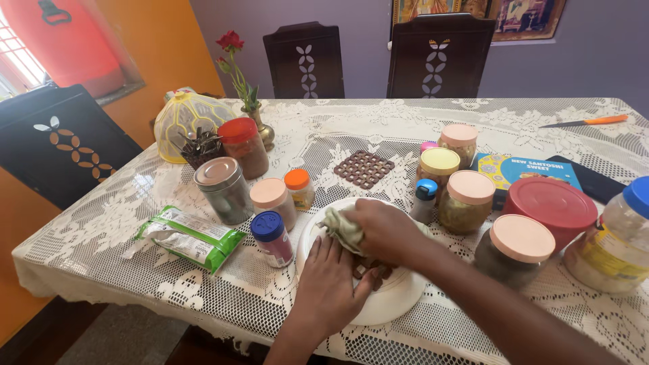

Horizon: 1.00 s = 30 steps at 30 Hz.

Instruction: The person wipes the inside and outside of a white bowl using a green cloth. They then pick up two brown plastic coasters and wipe them thoroughly with the same cloth before placing them back on the table.

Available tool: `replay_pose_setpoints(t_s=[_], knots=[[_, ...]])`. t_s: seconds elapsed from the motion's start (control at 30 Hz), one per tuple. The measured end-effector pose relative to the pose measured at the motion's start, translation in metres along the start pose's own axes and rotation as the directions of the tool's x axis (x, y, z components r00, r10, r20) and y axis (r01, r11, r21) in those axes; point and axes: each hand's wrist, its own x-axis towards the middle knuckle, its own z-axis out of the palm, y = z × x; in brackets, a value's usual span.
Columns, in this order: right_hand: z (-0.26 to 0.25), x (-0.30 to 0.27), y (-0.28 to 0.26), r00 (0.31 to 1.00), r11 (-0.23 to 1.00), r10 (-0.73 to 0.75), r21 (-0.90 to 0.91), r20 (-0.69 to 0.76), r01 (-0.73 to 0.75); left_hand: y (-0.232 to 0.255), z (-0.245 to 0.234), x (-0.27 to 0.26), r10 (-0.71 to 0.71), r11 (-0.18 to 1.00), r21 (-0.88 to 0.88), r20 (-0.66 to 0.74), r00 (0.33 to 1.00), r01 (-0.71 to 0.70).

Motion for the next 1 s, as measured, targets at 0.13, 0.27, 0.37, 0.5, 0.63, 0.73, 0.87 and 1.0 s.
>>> replay_pose_setpoints(t_s=[0.13, 0.27, 0.37, 0.5, 0.63, 0.73, 0.87, 1.0], knots=[[-0.001, 0.003, 0.013, 0.985, 0.973, 0.102, -0.193, -0.141, -0.128, -0.002, 0.008, -0.001, 0.038, 0.998, 0.045, -0.034, 0.999, -0.037], [-0.004, 0.019, 0.036, 0.943, 0.929, 0.091, -0.315, -0.32, -0.196, 0.0, -0.005, 0.0, 0.1, 0.994, 0.043, -0.064, 0.993, -0.098], [-0.01, 0.008, 0.044, 0.865, 0.972, 0.07, -0.163, -0.496, -0.171, 0.004, -0.018, -0.011, 0.093, 0.996, -0.017, 0.02, 0.995, -0.093], [-0.028, -0.02, 0.042, 0.739, 0.954, 0.298, 0.213, -0.605, -0.21, 0.004, -0.017, -0.017, 0.111, 0.987, -0.097, -0.143, 0.983, -0.126], [-0.048, -0.043, 0.023, 0.585, 0.825, 0.385, 0.55, -0.714, 0.128, 0.008, -0.017, 0.001, -0.407, 0.478, -0.877, -0.179, 0.896, 0.042], [-0.05, -0.051, -0.006, 0.522, 0.589, 0.49, 0.707, -0.698, 0.392, 0.022, -0.019, 0.018, -0.521, -0.232, -0.969, 0.05, 0.852, -0.085], [-0.038, -0.045, -0.037, 0.659, 0.127, 0.67, 0.928, -0.34, 0.35, 0.054, 0.005, 0.024, -0.533, -0.443, -0.855, 0.011, 0.846, -0.268], [-0.044, -0.048, -0.033, 0.745, 0.559, 0.475, 0.815, -0.468, 0.155, 0.046, 0.006, 0.009, -0.467, -0.33, -0.928, 0.002, 0.884, -0.172]])
